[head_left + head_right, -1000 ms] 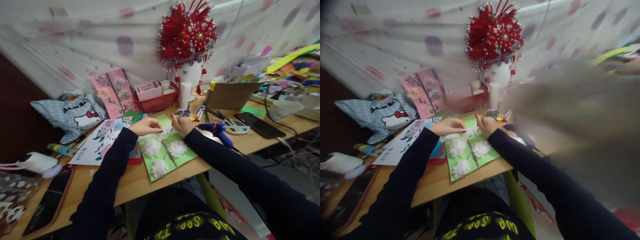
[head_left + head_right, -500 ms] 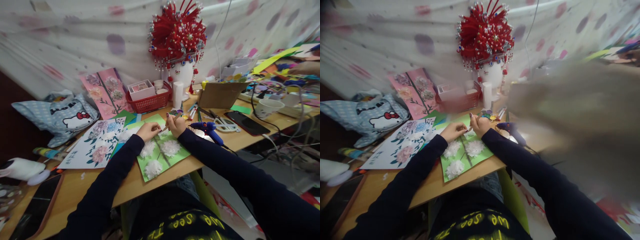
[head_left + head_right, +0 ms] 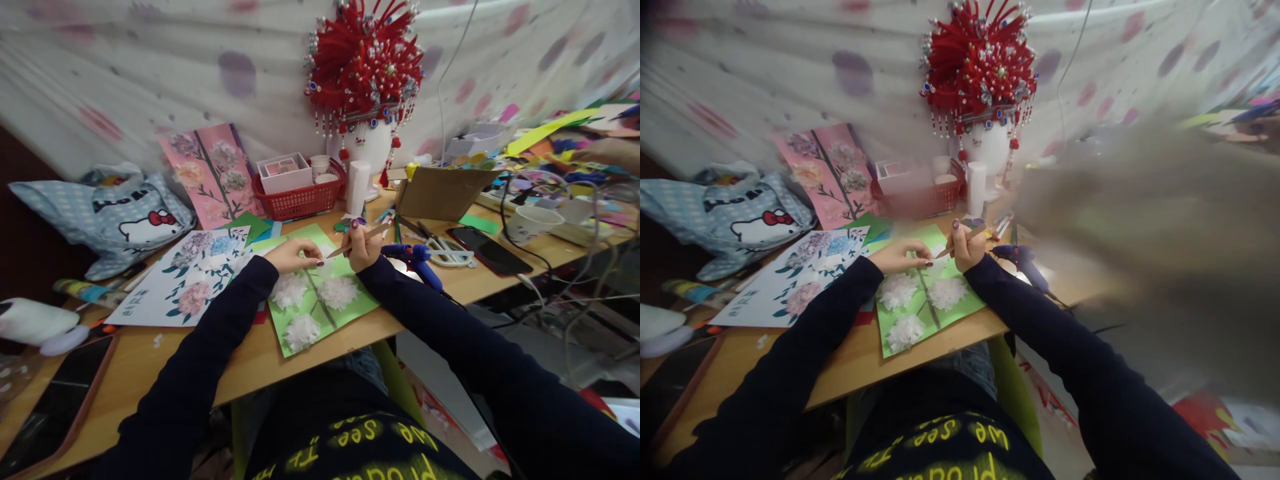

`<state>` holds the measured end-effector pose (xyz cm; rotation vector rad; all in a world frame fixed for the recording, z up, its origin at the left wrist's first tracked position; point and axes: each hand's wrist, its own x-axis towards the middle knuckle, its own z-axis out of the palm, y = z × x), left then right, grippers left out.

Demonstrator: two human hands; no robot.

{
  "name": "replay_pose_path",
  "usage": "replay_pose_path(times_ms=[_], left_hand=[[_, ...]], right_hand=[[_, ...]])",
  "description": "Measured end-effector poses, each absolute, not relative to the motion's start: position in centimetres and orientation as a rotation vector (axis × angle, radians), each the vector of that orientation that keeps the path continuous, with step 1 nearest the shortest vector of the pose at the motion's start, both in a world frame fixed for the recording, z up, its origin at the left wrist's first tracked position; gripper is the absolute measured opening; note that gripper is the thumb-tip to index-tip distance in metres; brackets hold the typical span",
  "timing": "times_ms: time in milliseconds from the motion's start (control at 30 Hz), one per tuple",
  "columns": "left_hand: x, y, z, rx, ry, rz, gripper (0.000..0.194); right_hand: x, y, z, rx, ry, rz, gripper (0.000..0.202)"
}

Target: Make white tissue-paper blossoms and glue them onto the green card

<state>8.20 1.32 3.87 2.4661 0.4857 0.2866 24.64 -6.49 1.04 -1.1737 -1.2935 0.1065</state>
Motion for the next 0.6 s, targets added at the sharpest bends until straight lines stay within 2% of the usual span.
replay_pose_path(times_ms=[300,600], left_hand=[[9.0,1.8,1.1,2.622,0.839,0.561,0.015],[8.8,1.7,1.5,2.609,0.858,0.553,0.015]], right_hand=[[24.7,-5.8,0.5,-1.225,-1.563,0.075,0.058],[24.6,-5.3,0.1,-1.361,-1.679,-0.087,0.059]])
